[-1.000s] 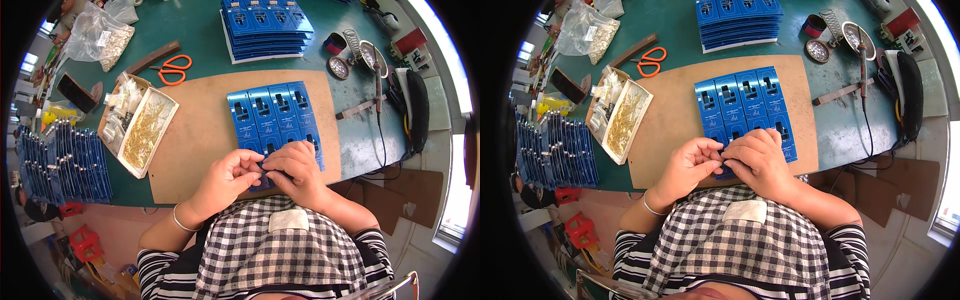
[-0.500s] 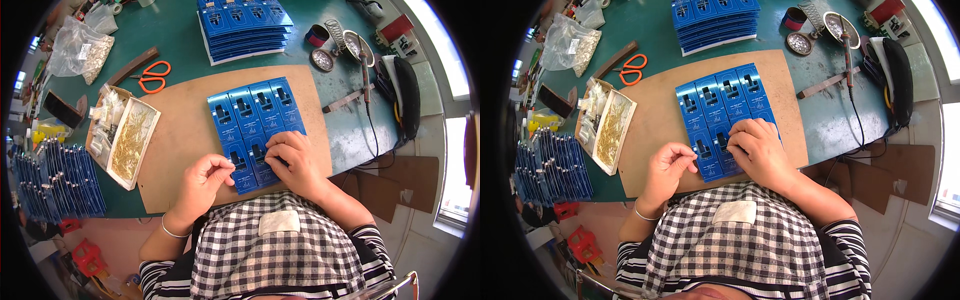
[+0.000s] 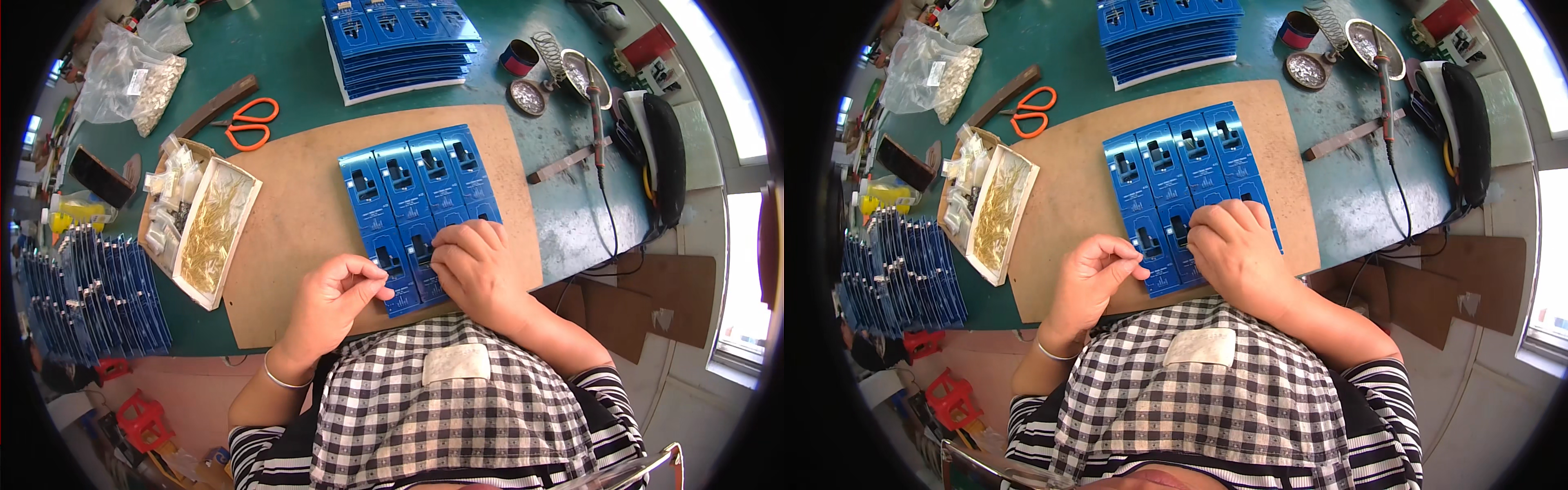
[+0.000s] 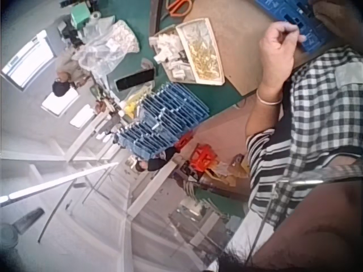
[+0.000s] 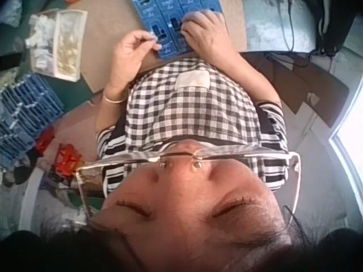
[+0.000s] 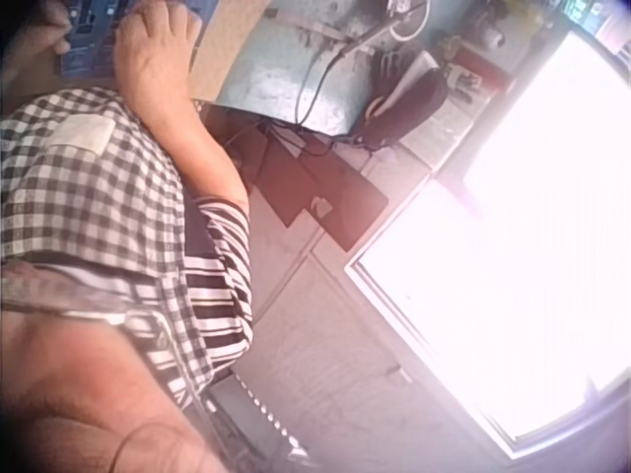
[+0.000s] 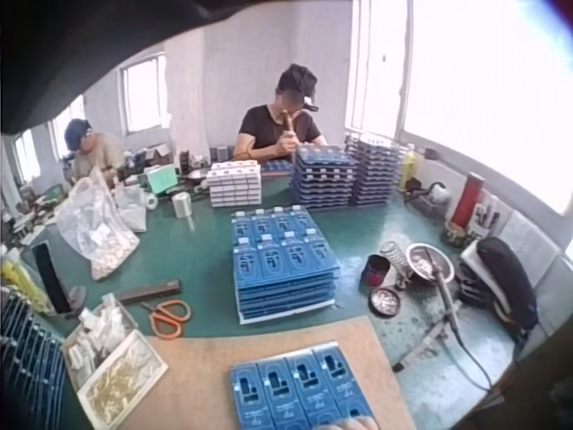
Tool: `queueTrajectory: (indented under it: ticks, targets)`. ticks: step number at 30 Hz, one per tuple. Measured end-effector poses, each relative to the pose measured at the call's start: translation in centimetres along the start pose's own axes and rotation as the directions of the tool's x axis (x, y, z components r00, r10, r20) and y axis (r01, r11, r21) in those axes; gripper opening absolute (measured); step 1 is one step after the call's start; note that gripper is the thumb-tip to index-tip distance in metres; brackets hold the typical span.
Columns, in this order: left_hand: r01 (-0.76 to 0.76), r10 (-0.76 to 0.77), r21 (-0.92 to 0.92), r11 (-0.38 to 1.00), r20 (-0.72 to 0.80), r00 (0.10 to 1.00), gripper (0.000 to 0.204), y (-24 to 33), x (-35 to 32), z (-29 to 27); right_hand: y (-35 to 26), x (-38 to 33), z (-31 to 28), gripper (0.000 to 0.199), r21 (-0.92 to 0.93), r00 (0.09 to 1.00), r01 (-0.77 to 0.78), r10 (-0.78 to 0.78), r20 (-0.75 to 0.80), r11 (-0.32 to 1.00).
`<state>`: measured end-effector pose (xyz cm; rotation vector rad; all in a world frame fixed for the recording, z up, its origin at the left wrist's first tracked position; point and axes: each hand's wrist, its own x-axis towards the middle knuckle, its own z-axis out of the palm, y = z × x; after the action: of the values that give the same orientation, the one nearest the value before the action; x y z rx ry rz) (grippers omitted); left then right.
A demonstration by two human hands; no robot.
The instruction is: The person takes small metal pins from a container and inserts them into slots on a blue circuit board by hand. They then solder the pins onto the circuit board using a soldering iron.
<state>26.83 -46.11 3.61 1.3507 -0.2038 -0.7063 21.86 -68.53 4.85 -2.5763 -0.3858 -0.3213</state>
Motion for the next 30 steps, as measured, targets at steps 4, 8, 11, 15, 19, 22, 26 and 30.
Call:
queueTrajectory:
  ticks: [4,8,11,15,19,22,26,30]
  targets:
    - [0.064,-0.064,0.006,0.998,0.040,0.997,0.007,0.3,0.2,0.3,-0.1,-0.5,-0.1,0.020,-0.230,0.992,0.124,-0.128,0.000,0.965]
    - [0.040,-0.044,0.054,0.998,0.061,0.997,0.008,0.5,0.1,0.6,-0.6,-0.1,-0.9,0.018,-0.197,0.997,0.077,-0.076,0.012,0.977]
    - [0.036,-0.042,0.094,0.995,0.061,0.997,0.013,0.4,-0.1,0.8,-0.8,0.4,-1.1,0.019,0.061,0.999,0.038,-0.036,-0.023,0.997]
    - [0.007,-0.013,0.134,0.991,0.048,0.999,0.025,0.6,0.0,1.1,-1.8,1.1,-0.4,0.018,0.222,1.000,0.004,-0.009,0.022,0.975]
    - [-0.106,0.094,0.428,0.898,0.049,0.994,0.031,1.4,-0.2,1.4,-2.0,1.2,0.5,0.016,0.256,0.999,0.021,-0.031,0.035,0.966]
    - [-0.392,0.387,0.614,0.685,0.149,0.910,0.034,0.3,-0.1,1.2,-2.2,1.4,0.7,0.015,0.232,0.996,0.047,-0.062,0.059,0.972]
    - [-0.310,0.313,0.582,0.751,0.099,0.944,0.029,0.9,-0.5,0.9,-2.2,1.8,0.8,0.013,0.264,0.998,-0.003,-0.013,0.059,0.965]
    - [-0.179,0.290,0.363,0.915,-0.279,0.916,0.024,3.8,-0.6,-3.5,-1.2,1.3,0.9,0.012,0.201,0.997,-0.073,0.063,0.055,0.977]
